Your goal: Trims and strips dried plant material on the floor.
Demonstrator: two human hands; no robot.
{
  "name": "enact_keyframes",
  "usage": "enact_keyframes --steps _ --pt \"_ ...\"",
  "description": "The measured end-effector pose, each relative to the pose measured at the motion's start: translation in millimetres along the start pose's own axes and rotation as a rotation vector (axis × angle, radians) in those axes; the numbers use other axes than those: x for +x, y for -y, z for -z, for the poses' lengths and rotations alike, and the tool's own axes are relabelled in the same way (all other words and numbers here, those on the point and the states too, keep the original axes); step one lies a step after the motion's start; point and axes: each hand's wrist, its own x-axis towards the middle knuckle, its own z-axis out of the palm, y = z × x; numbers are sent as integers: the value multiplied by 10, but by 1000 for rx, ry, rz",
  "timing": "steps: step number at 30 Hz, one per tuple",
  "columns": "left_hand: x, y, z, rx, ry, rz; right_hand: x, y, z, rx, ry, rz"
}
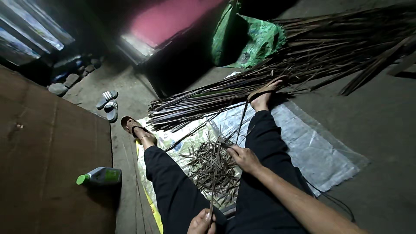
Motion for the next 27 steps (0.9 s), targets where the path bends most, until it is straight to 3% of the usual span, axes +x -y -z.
enact_keyframes --steps 4,8,13,19,27 --pt "128 -37 -85 78 -129 38 -324 206 -111 205 264 160" --pt "256 -38 -207 173 -204 -60 -646 330 -391 340 456 296" --pt "221 -131 -262 268 -203 -87 -616 292 -374 374 365 251" --pt "270 -125 -338 199 -358 -97 -761 292 -452 222 393 419" --pt "221 -90 -194 131 -196 -130 -743 199 -542 183 269 682"
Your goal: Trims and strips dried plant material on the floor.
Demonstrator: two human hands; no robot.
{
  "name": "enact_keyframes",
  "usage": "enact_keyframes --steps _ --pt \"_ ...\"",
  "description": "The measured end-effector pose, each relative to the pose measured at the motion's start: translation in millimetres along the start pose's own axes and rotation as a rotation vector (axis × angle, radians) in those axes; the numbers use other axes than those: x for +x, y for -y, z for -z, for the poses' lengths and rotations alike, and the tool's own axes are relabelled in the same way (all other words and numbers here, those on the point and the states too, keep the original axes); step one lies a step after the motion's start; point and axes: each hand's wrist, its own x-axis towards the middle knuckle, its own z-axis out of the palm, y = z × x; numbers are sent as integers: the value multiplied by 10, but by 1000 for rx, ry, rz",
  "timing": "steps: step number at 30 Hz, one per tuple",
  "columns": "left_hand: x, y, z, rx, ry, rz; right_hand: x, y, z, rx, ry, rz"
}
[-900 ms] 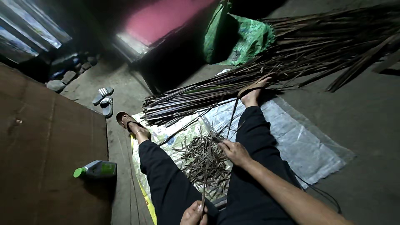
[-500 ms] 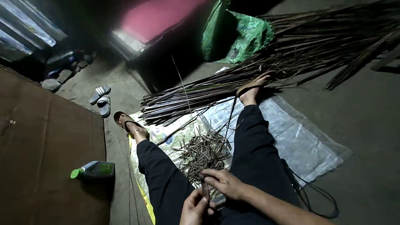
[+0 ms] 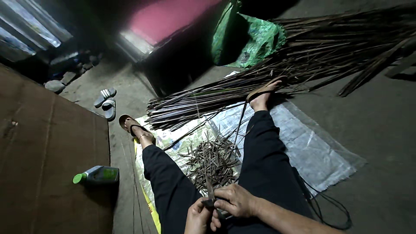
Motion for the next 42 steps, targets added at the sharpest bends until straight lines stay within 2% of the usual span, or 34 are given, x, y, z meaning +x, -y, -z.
enact_keyframes --steps 4,10,13,15,17,21,23,26,28,31,33,35,37,39,42 --pt "-25 29 62 -100 66 58 -18 -98 -15 -31 -28 56" --pt "-87 4 116 -109 145 123 -7 -196 -24 -159 -105 73" --pt "-157 33 123 -83 207 136 19 -276 84 -128 -178 -134" --pt "-196 40 111 -62 217 124 92 -315 296 -53 -233 -355" --pt "-189 35 121 -70 197 112 176 -317 456 80 -324 -480" --pt "-121 23 107 28 198 83 371 -34 499 549 -382 -523" --pt "-75 19 80 136 206 50 465 155 498 587 -382 -501" --pt "31 66 57 396 171 -102 548 360 489 534 -395 -404" --pt "97 50 51 586 112 -271 559 431 484 413 -316 -317" --pt "243 -25 34 583 4 -591 532 491 412 267 -186 -209" --pt "328 -119 23 528 -40 -726 517 528 353 252 -223 -171" --pt "352 -185 13 499 -97 -789 508 541 366 289 -319 -238" --pt "365 -212 31 485 -208 -863 466 522 441 352 -318 -404" --pt "384 -240 72 440 -323 -913 378 442 430 406 -229 -554" --pt "422 -262 129 370 -423 -946 237 388 290 416 -46 -627"
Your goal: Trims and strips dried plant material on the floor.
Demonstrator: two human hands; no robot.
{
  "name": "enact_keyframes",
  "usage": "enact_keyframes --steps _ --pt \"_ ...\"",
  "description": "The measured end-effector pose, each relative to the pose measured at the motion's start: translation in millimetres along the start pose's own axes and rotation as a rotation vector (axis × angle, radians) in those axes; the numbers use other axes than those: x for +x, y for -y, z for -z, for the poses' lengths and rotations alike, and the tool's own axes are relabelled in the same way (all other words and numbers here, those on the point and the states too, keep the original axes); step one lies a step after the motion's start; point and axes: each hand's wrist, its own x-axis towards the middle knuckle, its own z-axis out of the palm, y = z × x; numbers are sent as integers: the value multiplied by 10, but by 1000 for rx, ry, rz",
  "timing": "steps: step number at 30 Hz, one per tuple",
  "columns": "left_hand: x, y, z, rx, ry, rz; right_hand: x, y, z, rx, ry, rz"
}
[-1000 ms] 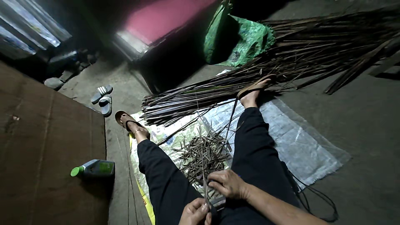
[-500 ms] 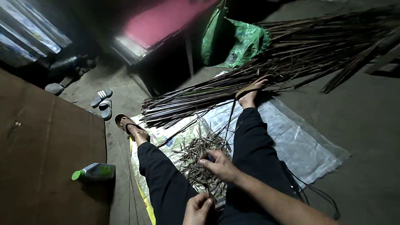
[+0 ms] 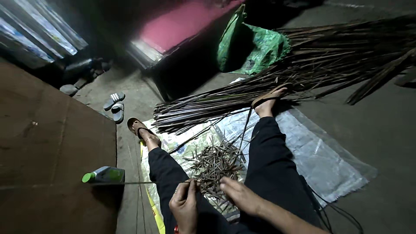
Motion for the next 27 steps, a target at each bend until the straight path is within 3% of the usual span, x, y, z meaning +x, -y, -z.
enact_keyframes --steps 5,11,14,18,21,27 --pt "-42 34 -18 2 2 -25 34 117 -152 -140 124 14" --pt "-96 41 -29 -31 -18 -55 189 76 -250 -230 114 10" --pt "-148 74 -37 -21 -31 -52 315 -89 -267 -224 109 -86" --pt "-164 39 -5 1 -51 -66 510 -457 -271 -102 79 -362" --pt "-66 -31 92 10 -92 -74 597 -632 -290 -72 83 -498" --pt "270 -98 698 314 -359 -143 621 -680 -206 0 64 -432"
